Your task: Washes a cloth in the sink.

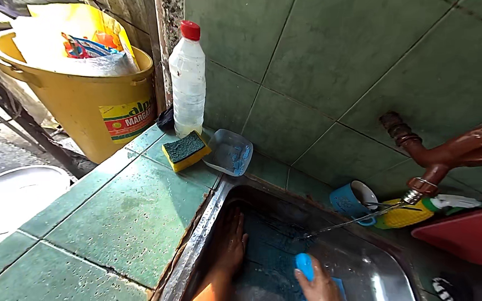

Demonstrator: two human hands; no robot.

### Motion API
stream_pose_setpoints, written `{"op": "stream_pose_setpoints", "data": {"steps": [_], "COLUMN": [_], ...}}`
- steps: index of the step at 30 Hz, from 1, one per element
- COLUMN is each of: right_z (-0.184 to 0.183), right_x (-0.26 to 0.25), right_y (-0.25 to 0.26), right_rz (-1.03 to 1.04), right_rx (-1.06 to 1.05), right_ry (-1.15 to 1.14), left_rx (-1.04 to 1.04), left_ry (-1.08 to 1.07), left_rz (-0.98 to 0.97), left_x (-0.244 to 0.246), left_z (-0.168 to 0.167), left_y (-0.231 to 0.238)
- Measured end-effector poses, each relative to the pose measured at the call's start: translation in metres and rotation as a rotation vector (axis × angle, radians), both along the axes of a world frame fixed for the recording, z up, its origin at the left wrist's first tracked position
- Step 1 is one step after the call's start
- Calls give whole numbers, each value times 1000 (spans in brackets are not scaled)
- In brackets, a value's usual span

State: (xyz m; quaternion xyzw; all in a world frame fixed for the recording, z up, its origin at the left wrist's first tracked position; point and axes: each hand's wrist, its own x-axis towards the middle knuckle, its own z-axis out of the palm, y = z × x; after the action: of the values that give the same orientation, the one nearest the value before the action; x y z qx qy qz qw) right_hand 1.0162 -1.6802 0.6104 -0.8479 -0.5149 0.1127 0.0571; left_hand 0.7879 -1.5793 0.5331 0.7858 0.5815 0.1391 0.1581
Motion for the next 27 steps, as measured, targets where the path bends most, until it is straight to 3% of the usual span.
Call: {"op": "stream_pose_setpoints", "data": {"steps": [2,7,9,11,13,16,19,21,25,27], "right_z": [0,-6,-20,-28,-27,-22,-21,-27,-28,-21], "right_x": [30,-41,3,89,154,153,122,162,301,314], "right_y": [-12,-30,-53,-81,-100,-118,-117,-117,-123,-138], "right_rz": [-104,83,106,44,-46,-79,115,110,-124,-144], "right_rx": [-68,-113,-60,26,-23,-35,-25,-45,52,42], "right_ry": [20,181,154,110,65,140,200,142,58,108], "left_rx": [40,84,121,106,100,102,168,182,118,112], "left_ry": [14,21,15,26,34,76,69,46,52,75], "left_rz": [8,-18,-3,-4,1,-9,-14,-42,-99,-119], "left_x": [19,58,87,121,147,168,195,221,270,290], "left_z": [-8,-22,-23,-18,-19,-28,-31,-28,-15,-12], "left_y": [-14,-53,-63,-69,-79,-112,-136,-145,-152,-157]}}
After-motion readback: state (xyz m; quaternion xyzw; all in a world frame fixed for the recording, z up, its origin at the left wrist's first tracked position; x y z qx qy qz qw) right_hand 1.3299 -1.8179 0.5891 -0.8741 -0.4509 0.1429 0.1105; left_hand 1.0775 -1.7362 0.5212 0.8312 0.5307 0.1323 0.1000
